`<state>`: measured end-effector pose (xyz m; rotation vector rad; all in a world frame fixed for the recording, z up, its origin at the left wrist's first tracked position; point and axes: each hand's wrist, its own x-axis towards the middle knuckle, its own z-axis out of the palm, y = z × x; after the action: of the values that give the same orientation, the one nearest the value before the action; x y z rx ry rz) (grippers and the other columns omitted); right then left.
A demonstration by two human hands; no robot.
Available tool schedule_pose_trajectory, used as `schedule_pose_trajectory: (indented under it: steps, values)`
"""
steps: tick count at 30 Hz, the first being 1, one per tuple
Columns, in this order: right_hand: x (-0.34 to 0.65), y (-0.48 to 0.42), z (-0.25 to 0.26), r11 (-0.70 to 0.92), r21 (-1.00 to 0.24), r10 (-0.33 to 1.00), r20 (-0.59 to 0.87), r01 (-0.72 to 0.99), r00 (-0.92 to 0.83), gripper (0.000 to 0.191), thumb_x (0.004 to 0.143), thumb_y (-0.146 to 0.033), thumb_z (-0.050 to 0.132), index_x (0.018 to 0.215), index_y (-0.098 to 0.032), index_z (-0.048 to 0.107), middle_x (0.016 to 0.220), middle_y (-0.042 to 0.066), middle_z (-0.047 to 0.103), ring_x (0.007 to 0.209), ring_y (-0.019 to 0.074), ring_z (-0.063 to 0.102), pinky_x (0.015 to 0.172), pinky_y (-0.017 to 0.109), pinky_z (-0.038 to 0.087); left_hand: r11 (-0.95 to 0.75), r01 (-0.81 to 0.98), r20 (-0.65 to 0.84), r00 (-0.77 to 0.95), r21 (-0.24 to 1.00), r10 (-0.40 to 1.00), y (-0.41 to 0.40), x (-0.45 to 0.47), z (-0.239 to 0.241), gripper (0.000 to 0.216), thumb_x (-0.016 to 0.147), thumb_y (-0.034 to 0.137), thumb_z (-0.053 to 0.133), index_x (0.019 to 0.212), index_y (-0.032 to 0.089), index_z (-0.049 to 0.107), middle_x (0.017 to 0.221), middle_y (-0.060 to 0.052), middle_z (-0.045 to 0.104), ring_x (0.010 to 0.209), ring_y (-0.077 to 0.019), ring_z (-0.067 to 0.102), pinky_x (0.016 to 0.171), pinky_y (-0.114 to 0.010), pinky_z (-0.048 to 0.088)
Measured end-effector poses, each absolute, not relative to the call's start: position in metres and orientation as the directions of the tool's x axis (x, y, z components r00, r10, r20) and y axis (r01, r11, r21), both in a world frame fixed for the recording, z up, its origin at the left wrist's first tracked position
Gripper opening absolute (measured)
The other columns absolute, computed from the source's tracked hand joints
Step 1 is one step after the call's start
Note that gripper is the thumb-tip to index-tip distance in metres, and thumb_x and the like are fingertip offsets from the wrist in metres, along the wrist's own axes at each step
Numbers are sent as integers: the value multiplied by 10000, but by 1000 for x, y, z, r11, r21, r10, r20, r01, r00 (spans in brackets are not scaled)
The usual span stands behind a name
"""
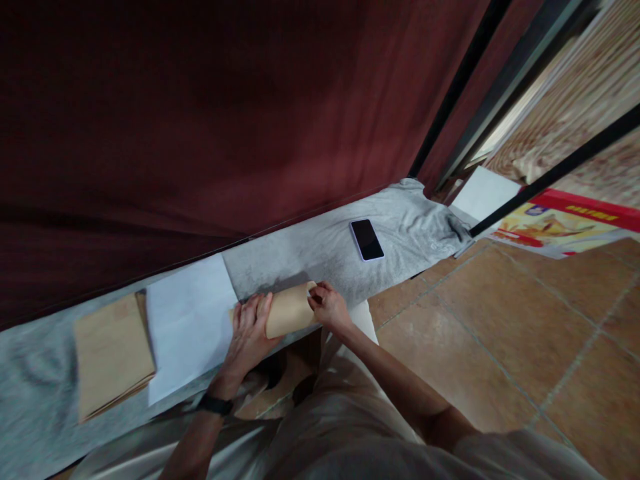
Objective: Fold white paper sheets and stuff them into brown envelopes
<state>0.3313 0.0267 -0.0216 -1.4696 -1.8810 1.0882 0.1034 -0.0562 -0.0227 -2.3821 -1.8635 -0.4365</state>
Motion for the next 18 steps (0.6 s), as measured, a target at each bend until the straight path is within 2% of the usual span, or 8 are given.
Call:
schedule_pose_trajectory:
  steps: [9,15,18]
  values:
    - [333,26,-25,48,-885,986,-31,463,-162,56,875,-198,657,823,-216,665,907,19,624,779,157,611,732,261,477,-247,960,267,205,134,942,-54,103,-25,949,819,415,709,1601,146,244,1460,-245,495,1397,-399,449,1204,-601,234]
    - [332,23,-30,55,-918,989,-3,392,-147,47,835,-186,638,848,-221,611,910,9,609,791,159,599,743,270,469,-252,953,264,203,169,943,-54,103,-24,956,819,452,713,1603,148,258,1458,-240,495,1394,-401,445,1208,-596,226]
    - [332,22,-33,45,-942,990,-3,332,-143,118,819,-197,637,919,-228,582,895,-8,614,796,159,606,760,278,477,-261,953,258,216,155,942,-53,103,-23,951,831,451,698,1608,152,238,1457,-238,493,1391,-398,445,1207,-598,228]
